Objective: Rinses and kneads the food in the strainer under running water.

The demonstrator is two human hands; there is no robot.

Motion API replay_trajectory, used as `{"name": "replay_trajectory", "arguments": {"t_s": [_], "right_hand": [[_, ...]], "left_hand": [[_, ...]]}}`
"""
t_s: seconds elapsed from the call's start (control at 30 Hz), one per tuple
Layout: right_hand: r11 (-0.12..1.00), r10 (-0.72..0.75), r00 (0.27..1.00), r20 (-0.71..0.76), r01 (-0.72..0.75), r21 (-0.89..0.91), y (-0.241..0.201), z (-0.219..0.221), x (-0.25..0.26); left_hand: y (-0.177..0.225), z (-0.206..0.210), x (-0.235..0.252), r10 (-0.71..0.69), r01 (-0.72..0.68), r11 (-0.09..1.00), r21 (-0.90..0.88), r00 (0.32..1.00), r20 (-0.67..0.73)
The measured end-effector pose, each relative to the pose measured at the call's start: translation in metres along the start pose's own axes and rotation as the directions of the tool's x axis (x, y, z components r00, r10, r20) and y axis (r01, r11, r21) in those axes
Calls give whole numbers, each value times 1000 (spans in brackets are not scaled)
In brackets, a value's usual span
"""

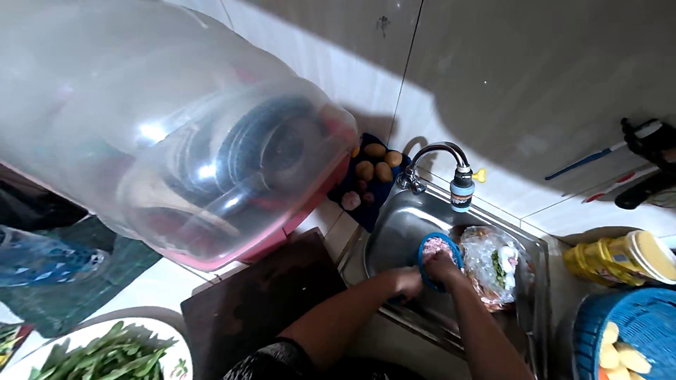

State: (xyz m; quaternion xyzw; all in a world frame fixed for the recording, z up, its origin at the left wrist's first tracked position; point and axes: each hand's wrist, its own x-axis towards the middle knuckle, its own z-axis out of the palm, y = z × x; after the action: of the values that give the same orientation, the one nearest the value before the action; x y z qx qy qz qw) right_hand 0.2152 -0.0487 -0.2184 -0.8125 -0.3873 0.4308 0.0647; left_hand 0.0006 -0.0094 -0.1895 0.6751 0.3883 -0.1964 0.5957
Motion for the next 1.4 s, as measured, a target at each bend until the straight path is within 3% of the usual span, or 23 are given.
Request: {"name": "replay_trajectory", "arguments": {"t_s": [0.1,0.23,0.37,0.53,0.67,0.77,0.93,1.03,1.17,1.2,1.3,1.4], "right_hand": [[998,44,998,-37,-46,-51,3,4,9],[967,-70,995,-67,51,-250,20,23,38],[970,-1,997,-77,-18,-241,19,14,39],[916,-331,941,-75,301,-266,2,-13,13],[930,-290,942,-167,237,-280,10,-18,32],[933,-229,971,-72,198,-300,3,-27,29],[895,-266,960,82,278,-348,-25,-68,-17],[875,-345,939,3,322,-362,-44,-94,-41],[895,-430,858,-281,365,-256,-61,-105,-60],[890,-443,846,-297,377,-255,-59,-97,-59],[865,-353,932,-86,290,-410,-36,-75,-52],[914,-288,939,-189,211,-348,-11,-86,-25]], "left_hand": [[0,1,3,-15,15,999,30,1000,-11],[3,-1,-3,-21,21,999,42,1000,-15],[5,0,-6,-32,33,998,62,999,-22],[-9,5,11,-62,62,998,-8,996,-62],[-10,4,12,-80,78,996,-37,995,-58],[-9,2,10,-68,66,996,-57,997,-39],[-4,2,2,-40,38,998,-49,999,-36],[-7,3,8,-41,38,998,-49,998,-49],[-7,4,7,-62,57,995,-82,997,-47],[-6,4,6,-71,66,994,-92,996,-53],[-8,4,8,-78,74,995,-69,995,-64],[-10,5,15,-91,86,994,-66,993,-79]]}}
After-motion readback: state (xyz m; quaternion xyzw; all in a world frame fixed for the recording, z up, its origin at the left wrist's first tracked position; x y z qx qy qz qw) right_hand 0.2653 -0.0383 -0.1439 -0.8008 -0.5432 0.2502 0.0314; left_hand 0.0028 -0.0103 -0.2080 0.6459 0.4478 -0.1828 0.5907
